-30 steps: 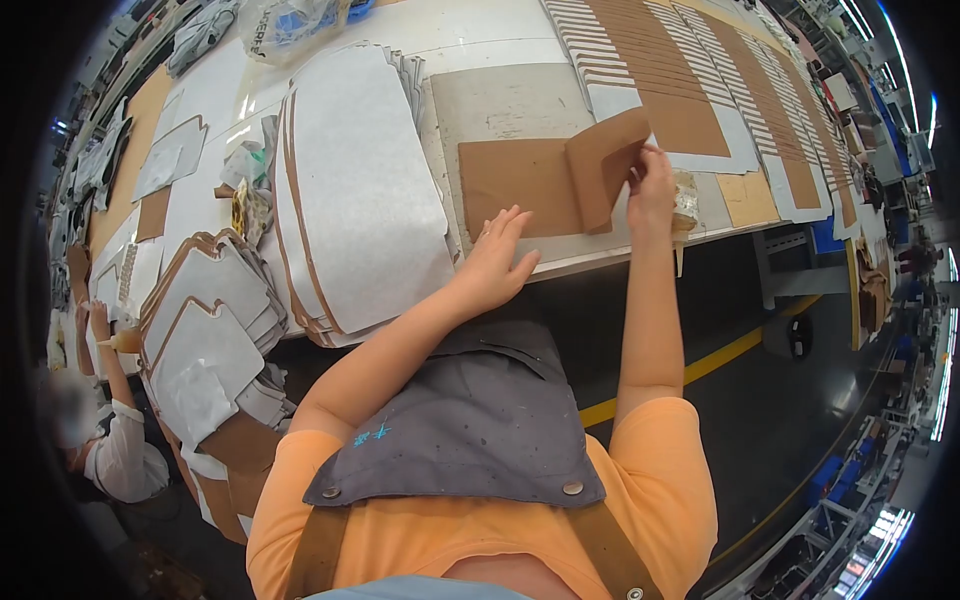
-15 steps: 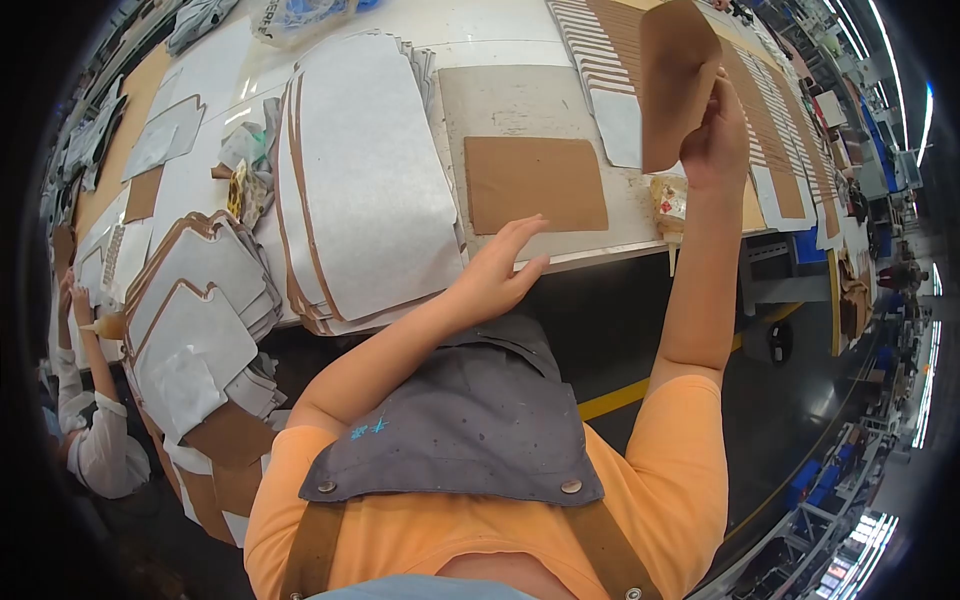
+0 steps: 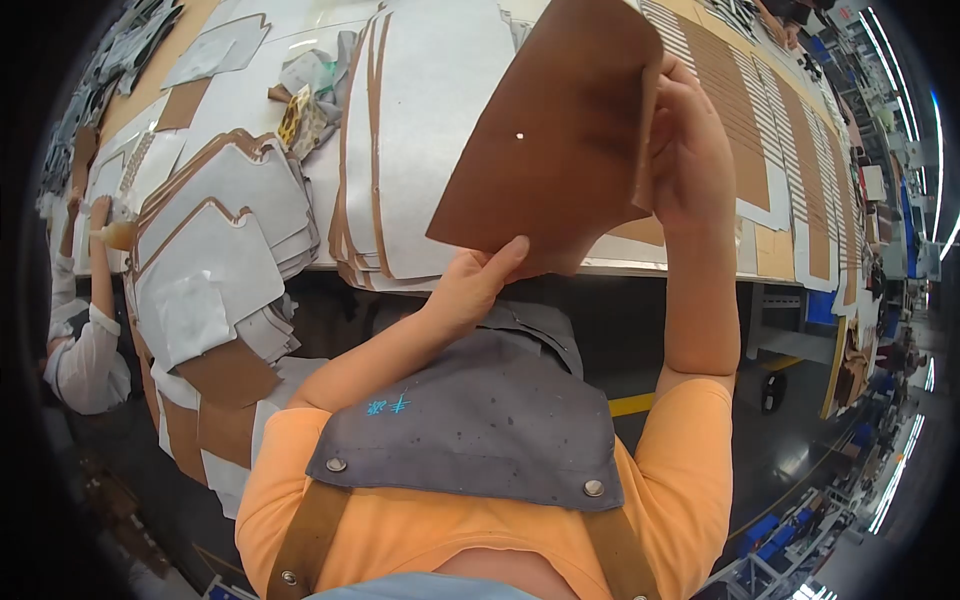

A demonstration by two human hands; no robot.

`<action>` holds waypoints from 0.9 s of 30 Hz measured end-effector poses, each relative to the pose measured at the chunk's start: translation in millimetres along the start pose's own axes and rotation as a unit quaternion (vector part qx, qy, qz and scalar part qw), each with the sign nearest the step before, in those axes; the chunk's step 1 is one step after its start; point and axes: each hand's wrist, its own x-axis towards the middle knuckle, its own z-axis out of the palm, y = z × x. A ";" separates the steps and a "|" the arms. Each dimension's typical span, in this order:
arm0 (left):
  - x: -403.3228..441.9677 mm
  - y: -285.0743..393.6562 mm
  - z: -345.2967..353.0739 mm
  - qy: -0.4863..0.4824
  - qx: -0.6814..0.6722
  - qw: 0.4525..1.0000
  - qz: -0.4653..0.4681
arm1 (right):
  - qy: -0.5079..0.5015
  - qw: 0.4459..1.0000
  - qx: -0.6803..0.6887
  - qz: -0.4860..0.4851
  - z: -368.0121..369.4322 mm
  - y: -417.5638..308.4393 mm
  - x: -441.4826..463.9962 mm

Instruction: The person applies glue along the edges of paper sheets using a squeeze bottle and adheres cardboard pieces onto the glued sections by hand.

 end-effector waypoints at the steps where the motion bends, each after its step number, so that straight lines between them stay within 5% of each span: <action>1: -4.7 1.9 2.2 0.031 -0.008 0.999 0.024 | 0.070 0.996 -0.044 0.026 2.7 6.9 6.0; 9: -3.6 5.1 -26.8 0.060 -0.057 0.996 -0.021 | -0.062 0.978 -0.188 0.071 -2.7 78.0 67.5; 27: 36.2 46.9 -55.0 0.124 -0.213 0.969 -0.010 | -0.106 0.952 -0.255 0.135 9.4 172.1 176.2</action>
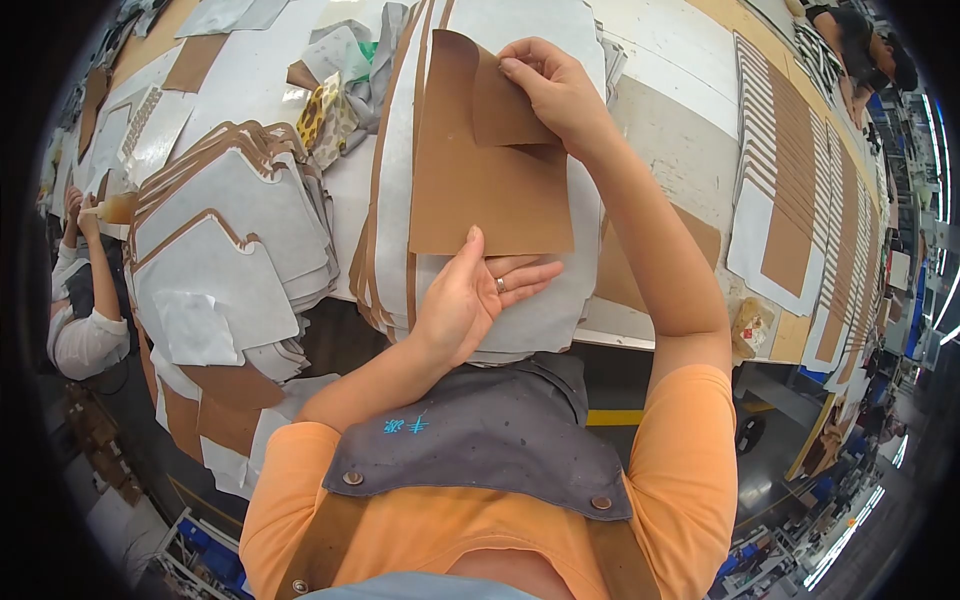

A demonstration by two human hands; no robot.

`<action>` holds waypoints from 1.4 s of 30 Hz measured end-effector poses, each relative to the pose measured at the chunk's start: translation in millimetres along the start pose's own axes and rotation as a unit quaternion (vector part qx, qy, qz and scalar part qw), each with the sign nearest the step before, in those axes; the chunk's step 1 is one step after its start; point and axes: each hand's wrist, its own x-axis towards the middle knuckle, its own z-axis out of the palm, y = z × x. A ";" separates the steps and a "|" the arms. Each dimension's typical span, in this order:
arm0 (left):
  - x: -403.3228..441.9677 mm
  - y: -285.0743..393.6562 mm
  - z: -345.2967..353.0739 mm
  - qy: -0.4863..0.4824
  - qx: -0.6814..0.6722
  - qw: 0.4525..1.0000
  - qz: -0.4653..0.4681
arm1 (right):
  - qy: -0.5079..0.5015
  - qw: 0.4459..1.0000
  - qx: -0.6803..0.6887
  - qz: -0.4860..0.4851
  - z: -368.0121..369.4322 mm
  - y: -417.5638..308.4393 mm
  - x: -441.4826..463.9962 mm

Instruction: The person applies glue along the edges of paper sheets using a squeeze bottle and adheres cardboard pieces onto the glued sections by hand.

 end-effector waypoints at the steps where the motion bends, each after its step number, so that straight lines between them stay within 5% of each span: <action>1: 1.6 -0.4 -0.4 0.001 -0.005 1.000 -0.003 | -0.003 1.000 -0.003 0.010 0.0 0.0 1.3; 29: 4.6 7.8 -1.3 0.010 -0.077 0.996 -0.053 | 0.016 0.988 -0.143 -0.059 1.1 8.4 4.0; 35: -0.9 9.7 -6.7 -0.046 0.016 0.989 -0.137 | 0.012 0.987 -0.144 -0.065 1.4 9.7 4.3; 36: -7.0 14.3 -5.0 -0.063 0.117 0.985 -0.108 | 0.013 0.987 -0.146 -0.069 1.9 9.5 4.0; 38: -21.2 27.7 1.3 -0.094 0.314 0.944 -0.047 | 0.013 0.986 -0.148 -0.075 1.1 10.2 3.9; 39: -21.4 31.1 -0.5 -0.072 0.461 0.882 0.072 | 0.012 0.986 -0.149 -0.077 0.5 10.9 4.7; 41: -17.6 37.9 -3.8 -0.020 0.695 0.654 0.299 | 0.013 0.986 -0.150 -0.078 0.7 10.9 5.2; 42: -14.7 36.9 -7.1 0.002 0.716 0.634 0.292 | 0.015 0.986 -0.151 -0.075 0.7 10.7 5.2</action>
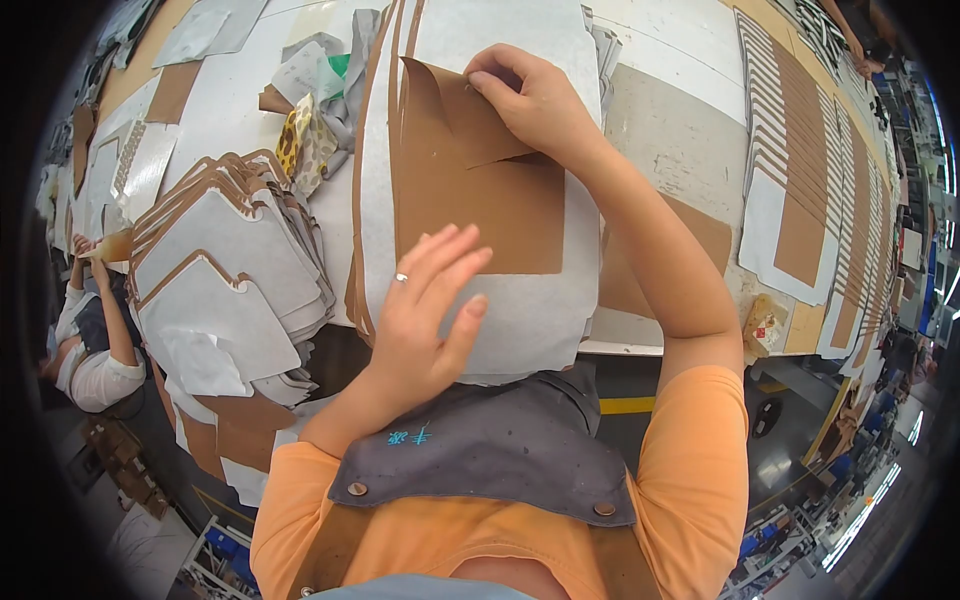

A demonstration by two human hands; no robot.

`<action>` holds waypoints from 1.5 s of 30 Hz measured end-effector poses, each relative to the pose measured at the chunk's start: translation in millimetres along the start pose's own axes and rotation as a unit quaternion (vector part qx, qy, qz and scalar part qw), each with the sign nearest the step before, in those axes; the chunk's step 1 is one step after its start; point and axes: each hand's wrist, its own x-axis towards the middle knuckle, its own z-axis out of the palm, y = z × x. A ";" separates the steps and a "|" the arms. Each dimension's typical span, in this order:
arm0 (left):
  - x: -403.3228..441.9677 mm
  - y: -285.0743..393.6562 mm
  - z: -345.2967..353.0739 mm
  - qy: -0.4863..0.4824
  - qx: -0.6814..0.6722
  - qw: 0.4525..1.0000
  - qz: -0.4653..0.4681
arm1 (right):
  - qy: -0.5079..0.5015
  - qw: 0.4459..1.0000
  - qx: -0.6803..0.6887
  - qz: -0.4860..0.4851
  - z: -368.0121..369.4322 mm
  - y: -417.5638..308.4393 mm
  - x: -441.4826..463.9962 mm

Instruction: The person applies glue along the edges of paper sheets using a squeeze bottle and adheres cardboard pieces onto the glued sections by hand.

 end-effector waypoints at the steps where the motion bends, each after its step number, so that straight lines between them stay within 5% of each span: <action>1: -0.7 -5.6 5.0 0.004 0.035 0.999 -0.014 | 0.001 1.000 -0.001 0.002 0.2 -0.4 0.3; 13: 1.1 -1.7 18.6 -0.027 0.120 0.992 -0.025 | 0.032 0.997 -0.073 -0.018 1.8 2.5 5.7; 20: -0.3 -4.4 19.3 -0.025 0.123 0.992 -0.013 | 0.206 0.947 -0.200 -0.144 -22.7 -29.6 21.2; 22: -0.5 -4.8 18.9 -0.026 0.122 0.992 -0.011 | 0.158 0.908 -0.260 -0.288 -44.8 -21.6 28.1; 23: -0.5 -4.7 18.9 -0.026 0.122 0.992 -0.010 | 0.123 0.946 -0.229 -0.193 -32.8 -47.2 4.3; 26: 0.8 -3.5 18.4 -0.027 0.125 0.992 -0.010 | -0.033 0.916 -0.263 -0.301 -12.0 -41.8 -26.1; 29: 0.9 -3.7 18.2 -0.025 0.127 0.992 -0.010 | -0.094 0.897 -0.322 -0.288 5.7 -22.5 -46.3; 38: 6.5 0.7 16.2 -0.030 0.120 0.992 -0.011 | -0.107 0.867 -0.377 -0.307 4.1 -8.2 -42.7; 45: 4.2 -0.8 27.5 0.003 0.131 0.991 -0.013 | -0.110 0.898 -0.343 -0.254 4.5 -12.7 -24.7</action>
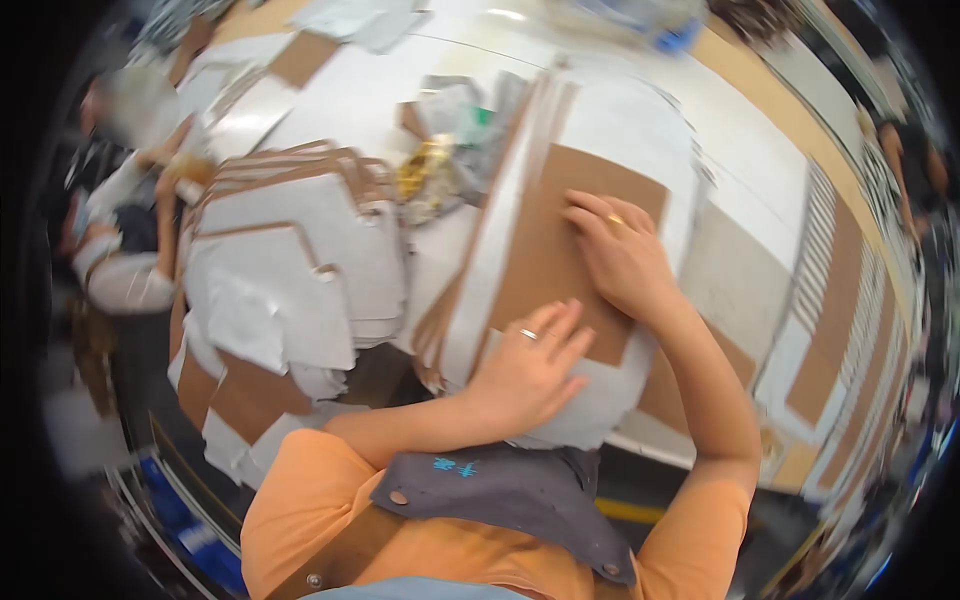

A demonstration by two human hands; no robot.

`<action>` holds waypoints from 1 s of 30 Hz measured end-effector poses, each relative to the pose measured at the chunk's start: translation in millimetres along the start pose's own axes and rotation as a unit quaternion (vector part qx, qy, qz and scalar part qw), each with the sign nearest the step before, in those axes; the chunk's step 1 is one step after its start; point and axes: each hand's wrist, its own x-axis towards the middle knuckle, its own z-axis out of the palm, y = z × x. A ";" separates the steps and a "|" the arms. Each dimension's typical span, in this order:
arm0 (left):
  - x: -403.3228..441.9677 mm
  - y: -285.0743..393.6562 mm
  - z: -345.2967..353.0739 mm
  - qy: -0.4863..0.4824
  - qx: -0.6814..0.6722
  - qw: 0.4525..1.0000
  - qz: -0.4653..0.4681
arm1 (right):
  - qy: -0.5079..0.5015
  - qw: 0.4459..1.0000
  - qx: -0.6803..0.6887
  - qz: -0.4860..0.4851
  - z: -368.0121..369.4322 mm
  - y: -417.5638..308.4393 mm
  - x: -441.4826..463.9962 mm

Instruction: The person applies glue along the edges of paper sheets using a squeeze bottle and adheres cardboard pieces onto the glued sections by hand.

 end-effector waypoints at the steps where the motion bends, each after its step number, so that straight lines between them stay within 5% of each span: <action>1: 0.0 0.7 0.7 0.010 0.006 1.000 -0.001 | 0.005 1.000 0.007 0.009 2.3 2.6 3.3; 12: -9.9 -2.1 8.1 0.025 -0.028 0.998 0.040 | 0.079 0.996 -0.027 0.023 9.7 4.7 16.6; 18: -9.2 4.6 -10.2 -0.161 -0.304 0.938 0.048 | 0.084 0.996 -0.012 0.020 12.7 11.8 14.6; 23: -2.9 -7.4 -18.2 0.022 -0.145 0.986 0.079 | 0.045 0.998 -0.020 0.023 10.2 17.5 13.4; 30: 11.6 -18.2 -26.9 -0.008 0.010 0.999 0.041 | 0.048 0.998 -0.016 0.030 10.2 17.0 11.4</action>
